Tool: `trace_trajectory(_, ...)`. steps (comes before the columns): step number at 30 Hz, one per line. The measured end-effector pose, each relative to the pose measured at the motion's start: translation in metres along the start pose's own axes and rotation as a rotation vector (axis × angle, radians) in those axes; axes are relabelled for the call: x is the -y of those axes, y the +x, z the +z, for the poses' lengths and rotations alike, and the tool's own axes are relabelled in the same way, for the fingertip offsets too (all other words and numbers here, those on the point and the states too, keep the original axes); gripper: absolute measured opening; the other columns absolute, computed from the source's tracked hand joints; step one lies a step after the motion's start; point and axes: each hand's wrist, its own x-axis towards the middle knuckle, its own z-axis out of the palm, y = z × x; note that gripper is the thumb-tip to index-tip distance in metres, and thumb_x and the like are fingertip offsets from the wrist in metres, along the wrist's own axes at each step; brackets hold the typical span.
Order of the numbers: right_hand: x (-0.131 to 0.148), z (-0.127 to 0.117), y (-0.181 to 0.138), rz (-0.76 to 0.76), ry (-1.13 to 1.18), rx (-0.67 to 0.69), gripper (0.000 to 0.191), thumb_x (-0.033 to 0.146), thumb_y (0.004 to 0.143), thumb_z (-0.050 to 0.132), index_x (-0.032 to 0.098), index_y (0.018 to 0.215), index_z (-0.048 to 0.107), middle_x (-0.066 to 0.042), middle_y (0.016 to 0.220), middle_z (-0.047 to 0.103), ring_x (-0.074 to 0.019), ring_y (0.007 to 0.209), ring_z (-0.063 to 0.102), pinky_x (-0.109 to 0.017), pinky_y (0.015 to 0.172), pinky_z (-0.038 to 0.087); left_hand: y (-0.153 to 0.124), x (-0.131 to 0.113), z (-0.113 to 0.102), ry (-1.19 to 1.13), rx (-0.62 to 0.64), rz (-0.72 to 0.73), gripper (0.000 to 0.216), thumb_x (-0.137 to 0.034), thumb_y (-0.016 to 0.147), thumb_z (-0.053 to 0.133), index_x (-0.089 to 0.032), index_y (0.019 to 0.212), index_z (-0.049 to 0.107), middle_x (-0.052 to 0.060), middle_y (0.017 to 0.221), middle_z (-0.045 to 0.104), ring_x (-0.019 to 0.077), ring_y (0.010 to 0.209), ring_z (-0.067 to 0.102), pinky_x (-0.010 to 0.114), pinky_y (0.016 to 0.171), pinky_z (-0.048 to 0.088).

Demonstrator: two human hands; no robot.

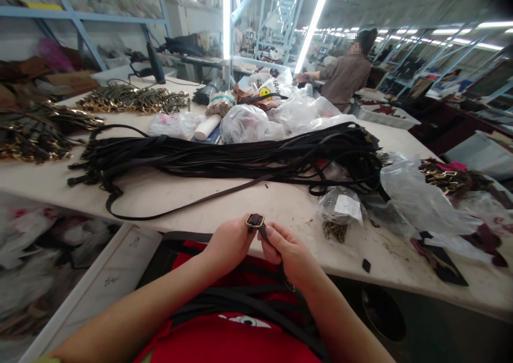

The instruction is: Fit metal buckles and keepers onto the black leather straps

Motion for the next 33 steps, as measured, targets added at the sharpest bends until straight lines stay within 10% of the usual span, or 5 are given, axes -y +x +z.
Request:
trace_trajectory(13, 0.001, 0.001, 0.005, -0.089, -0.105, -0.125, 0.041, 0.052, 0.079, 0.053, 0.017, 0.101, 0.054, 0.006, 0.054, 0.036, -0.0053, 0.045, 0.025, -0.019, 0.041, 0.016, -0.004, 0.010, 0.012, 0.166, 0.021, 0.136, 0.026, -0.021, 0.089, 0.035, -0.018, 0.090, 0.061, 0.011, 0.083, 0.066, 0.0251, 0.075, 0.060, 0.033, 0.065, 0.040)
trace_trajectory(18, 0.004, -0.010, 0.006, -0.143, -0.128, -0.201, 0.028, 0.042, 0.080, 0.058, 0.020, 0.096, 0.059, 0.003, 0.062, 0.045, -0.0078, 0.053, 0.034, -0.022, 0.049, 0.026, -0.003, 0.010, -0.009, 0.051, -0.047, 0.155, 0.033, -0.036, 0.082, 0.052, -0.016, 0.109, 0.056, 0.012, 0.099, 0.062, 0.0262, 0.092, 0.055, 0.035, 0.080, 0.039)
trace_trajectory(25, 0.006, -0.004, 0.010, -0.283, -0.310, -0.113, 0.014, 0.034, 0.082, 0.056, 0.023, 0.084, 0.064, 0.000, 0.074, 0.047, -0.0113, 0.064, 0.041, -0.025, 0.062, 0.037, -0.001, 0.007, -0.031, -0.193, -0.172, 0.035, 0.020, -0.035, 0.082, 0.052, -0.018, 0.079, 0.062, 0.005, 0.085, 0.058, 0.0192, 0.085, 0.052, 0.030, 0.078, 0.038)
trace_trajectory(33, -0.009, -0.005, 0.017, -0.320, -0.367, -0.106, 0.012, 0.029, 0.083, 0.054, 0.025, 0.084, 0.066, -0.002, 0.083, 0.048, -0.0146, 0.080, 0.048, -0.028, 0.073, 0.041, -0.002, 0.017, -0.004, -1.264, 0.296, -0.431, 0.025, -0.030, 0.067, 0.068, -0.016, 0.075, 0.050, -0.005, 0.062, 0.050, 0.0076, 0.055, 0.045, 0.019, 0.054, 0.034)
